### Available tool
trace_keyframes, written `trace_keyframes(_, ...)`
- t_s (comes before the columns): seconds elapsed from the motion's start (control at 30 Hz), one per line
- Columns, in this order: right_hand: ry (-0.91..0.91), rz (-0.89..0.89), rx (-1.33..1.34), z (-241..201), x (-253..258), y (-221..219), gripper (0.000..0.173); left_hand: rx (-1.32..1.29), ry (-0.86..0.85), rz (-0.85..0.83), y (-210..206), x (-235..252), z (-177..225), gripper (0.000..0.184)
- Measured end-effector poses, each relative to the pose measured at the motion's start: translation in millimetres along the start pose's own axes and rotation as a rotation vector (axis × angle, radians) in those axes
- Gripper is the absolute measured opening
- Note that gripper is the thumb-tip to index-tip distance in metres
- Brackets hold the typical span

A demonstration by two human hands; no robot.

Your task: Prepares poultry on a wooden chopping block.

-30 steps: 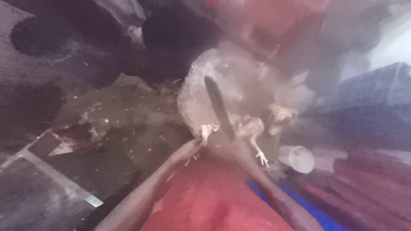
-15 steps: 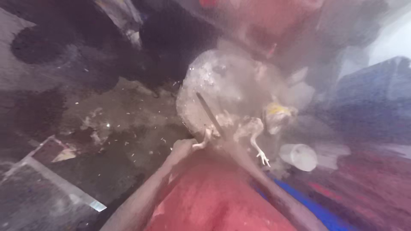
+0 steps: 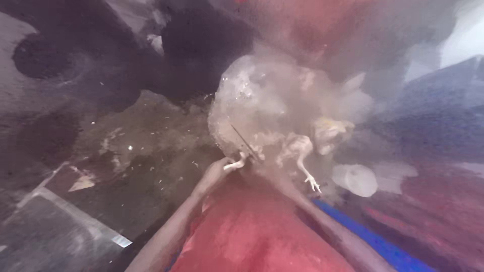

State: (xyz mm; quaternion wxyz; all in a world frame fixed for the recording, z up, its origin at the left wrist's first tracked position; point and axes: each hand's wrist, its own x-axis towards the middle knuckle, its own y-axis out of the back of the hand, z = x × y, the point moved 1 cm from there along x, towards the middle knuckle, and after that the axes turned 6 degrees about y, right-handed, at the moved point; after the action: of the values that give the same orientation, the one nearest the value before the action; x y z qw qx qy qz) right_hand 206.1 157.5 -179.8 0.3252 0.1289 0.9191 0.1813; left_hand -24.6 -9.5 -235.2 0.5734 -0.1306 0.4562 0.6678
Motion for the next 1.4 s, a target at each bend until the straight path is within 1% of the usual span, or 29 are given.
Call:
trace_keyframes(0.07,0.063,0.033,0.129,-17.1,-5.9,2.6,0.056,-0.146,0.086,0.070,-18.6,7.1,-1.7,0.038)
trace_keyframes(0.1,0.130,0.057,0.187,-25.8,-9.0,1.9,0.068,-0.186,0.111,0.091,-26.3,10.1,-3.3,0.036)
trace_keyframes(0.13,0.181,0.068,0.237,-34.5,-12.2,0.2,0.079,-0.221,0.091,0.109,-33.4,12.2,-6.7,0.035)
trace_keyframes(0.17,0.199,0.047,0.246,-36.5,-13.6,-2.2,0.081,-0.238,0.064,0.121,-38.7,12.6,-9.1,0.035)
trace_keyframes(0.2,0.178,-0.001,0.204,-29.9,-11.7,-6.4,0.073,-0.221,0.058,0.126,-41.1,11.6,-8.5,0.035)
trace_keyframes(0.27,0.051,-0.135,0.055,-2.7,-1.4,-18.1,0.059,-0.099,0.119,0.109,-37.8,8.1,0.2,0.039)
trace_keyframes(0.33,-0.043,-0.148,-0.037,14.8,2.7,-23.7,0.055,0.008,0.113,0.116,-29.2,4.3,5.1,0.037)
trace_keyframes(0.4,-0.045,-0.060,-0.076,24.3,-1.9,-21.4,0.055,-0.021,-0.006,0.220,-23.4,-10.5,3.9,0.031)
trace_keyframes(0.47,-0.096,0.005,-0.147,25.8,-1.9,-10.2,0.054,-0.157,-0.217,0.383,-18.4,-19.9,4.5,0.024)
trace_keyframes(0.5,-0.129,0.008,-0.172,19.3,-1.7,-1.1,0.053,-0.228,-0.262,0.428,-14.7,-21.7,7.6,0.024)
trace_keyframes(0.57,-0.118,0.060,-0.118,-2.3,-3.1,13.4,0.053,-0.322,-0.184,0.398,-9.5,-16.0,10.9,0.029)
trace_keyframes(0.63,0.015,0.111,-0.017,-27.9,-10.3,21.0,0.056,-0.366,-0.054,0.344,-13.5,0.2,5.6,0.035)
trace_keyframes(0.73,0.302,0.168,0.110,-46.4,-19.0,9.7,0.083,-0.344,0.037,0.351,-19.9,11.7,8.2,0.034)
trace_keyframes(0.77,0.333,0.139,0.127,-42.4,-18.9,2.2,0.082,-0.327,0.046,0.366,-21.0,11.8,11.1,0.034)
trace_keyframes(0.8,0.279,0.063,0.105,-34.7,-18.4,-4.2,0.071,-0.317,0.057,0.373,-21.8,10.6,13.9,0.033)
trace_keyframes(0.83,0.157,-0.026,0.057,-24.6,-14.7,-10.1,0.061,-0.313,0.056,0.386,-23.3,10.1,14.8,0.032)
trace_keyframes(0.9,-0.051,-0.159,-0.035,1.1,-0.9,-21.1,0.058,-0.270,0.066,0.379,-22.6,7.6,13.7,0.032)
trace_keyframes(0.93,-0.095,-0.172,-0.072,9.0,3.6,-24.0,0.059,-0.247,0.076,0.375,-18.3,3.0,13.5,0.031)
trace_keyframes(1.0,-0.118,-0.166,-0.122,16.4,5.3,-28.2,0.062,-0.274,0.048,0.378,-3.1,-17.9,16.4,0.027)
trace_keyframes(1.07,-0.086,-0.156,-0.197,17.3,5.2,-27.5,0.059,-0.411,-0.081,0.369,19.5,-42.5,27.8,0.021)
trace_keyframes(1.1,-0.074,-0.176,-0.233,16.0,4.3,-24.8,0.054,-0.501,-0.180,0.327,30.1,-51.1,35.6,0.018)
trace_keyframes(1.13,-0.053,-0.199,-0.275,16.6,3.1,-24.1,0.048,-0.573,-0.271,0.227,39.9,-56.3,43.9,0.019)
trace_keyframes(1.17,-0.005,-0.203,-0.328,19.9,3.0,-25.2,0.044,-0.580,-0.317,0.089,49.5,-55.6,52.1,0.027)
trace_keyframes(1.2,0.064,-0.185,-0.391,25.9,4.1,-27.3,0.043,-0.491,-0.314,-0.040,57.2,-46.1,59.6,0.041)
trace_keyframes(1.23,0.121,-0.161,-0.453,30.8,4.7,-28.8,0.041,-0.298,-0.274,-0.108,60.4,-28.5,65.1,0.057)
trace_keyframes(1.27,0.143,-0.145,-0.489,31.2,4.5,-27.5,0.040,-0.075,-0.208,-0.100,57.9,-4.7,67.7,0.068)
trace_keyframes(1.3,0.149,-0.123,-0.506,27.6,2.3,-24.6,0.040,0.119,-0.127,-0.029,51.1,20.3,67.5,0.070)
trace_keyframes(1.37,0.135,-0.119,-0.483,25.6,-5.3,-21.3,0.040,0.387,0.011,0.104,44.8,55.6,71.4,0.049)
trace_keyframes(1.4,0.118,-0.150,-0.425,27.8,-6.8,-20.9,0.043,0.466,0.033,0.129,50.7,65.9,78.1,0.041)
